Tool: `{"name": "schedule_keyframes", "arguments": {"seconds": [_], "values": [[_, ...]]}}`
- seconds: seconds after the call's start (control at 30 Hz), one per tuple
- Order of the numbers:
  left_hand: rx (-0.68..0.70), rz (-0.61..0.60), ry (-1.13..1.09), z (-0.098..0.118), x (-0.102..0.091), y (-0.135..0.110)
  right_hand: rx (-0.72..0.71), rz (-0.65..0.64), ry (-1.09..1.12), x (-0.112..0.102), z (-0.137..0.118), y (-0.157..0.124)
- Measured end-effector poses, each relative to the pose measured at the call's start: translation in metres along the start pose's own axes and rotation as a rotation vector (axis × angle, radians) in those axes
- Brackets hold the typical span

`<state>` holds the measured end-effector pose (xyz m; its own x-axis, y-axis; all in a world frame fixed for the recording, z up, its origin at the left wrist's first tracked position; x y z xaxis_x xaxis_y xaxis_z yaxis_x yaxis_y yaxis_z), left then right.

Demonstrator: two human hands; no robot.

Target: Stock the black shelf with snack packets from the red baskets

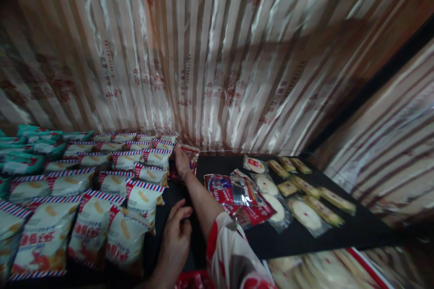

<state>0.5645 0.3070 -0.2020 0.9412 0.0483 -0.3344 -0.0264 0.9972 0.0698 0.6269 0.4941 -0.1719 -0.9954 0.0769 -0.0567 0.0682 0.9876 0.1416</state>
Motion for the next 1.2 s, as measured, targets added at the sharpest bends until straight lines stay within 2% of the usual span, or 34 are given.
{"name": "schedule_keyframes", "arguments": {"seconds": [0.17, 0.3, 0.43, 0.53, 0.6, 0.7, 0.9, 1.2], "values": [[0.043, 0.001, 0.043, 0.003, -0.001, -0.004, -0.053, 0.133, -0.268, -0.030, -0.021, -0.018], [0.082, -0.002, 0.087, 0.009, -0.007, -0.011, -0.105, 0.172, -0.405, -0.075, -0.036, -0.041], [0.146, -0.022, 0.147, 0.012, -0.012, -0.018, -0.156, 0.128, -0.646, -0.132, -0.042, -0.072], [0.181, -0.023, 0.173, 0.011, -0.012, -0.026, -0.037, 0.081, -0.887, -0.168, -0.031, -0.100], [0.192, -0.036, 0.208, 0.011, -0.011, -0.031, 0.003, 0.018, -0.957, -0.178, -0.026, -0.121], [0.205, -0.072, 0.282, 0.010, -0.009, -0.040, 0.039, -0.133, -1.044, -0.172, -0.022, -0.155], [0.236, -0.059, 0.327, 0.011, -0.010, -0.057, 0.103, -0.362, -1.078, -0.139, -0.034, -0.213], [0.321, -0.075, 0.414, 0.009, -0.013, -0.078, -0.109, -0.635, -1.079, -0.119, -0.033, -0.258]]}}
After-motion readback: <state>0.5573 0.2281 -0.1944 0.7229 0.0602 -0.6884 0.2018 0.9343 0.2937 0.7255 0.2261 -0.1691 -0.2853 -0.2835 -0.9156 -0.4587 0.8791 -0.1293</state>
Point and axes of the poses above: each hand's wrist, its own y-axis towards the middle knuckle, its own x-axis out of the palm, z = x × y, the point moved 5 cm from there along y, towards the middle knuckle, and after that the axes turned 10 degrees about y, right-handed, at the moved point
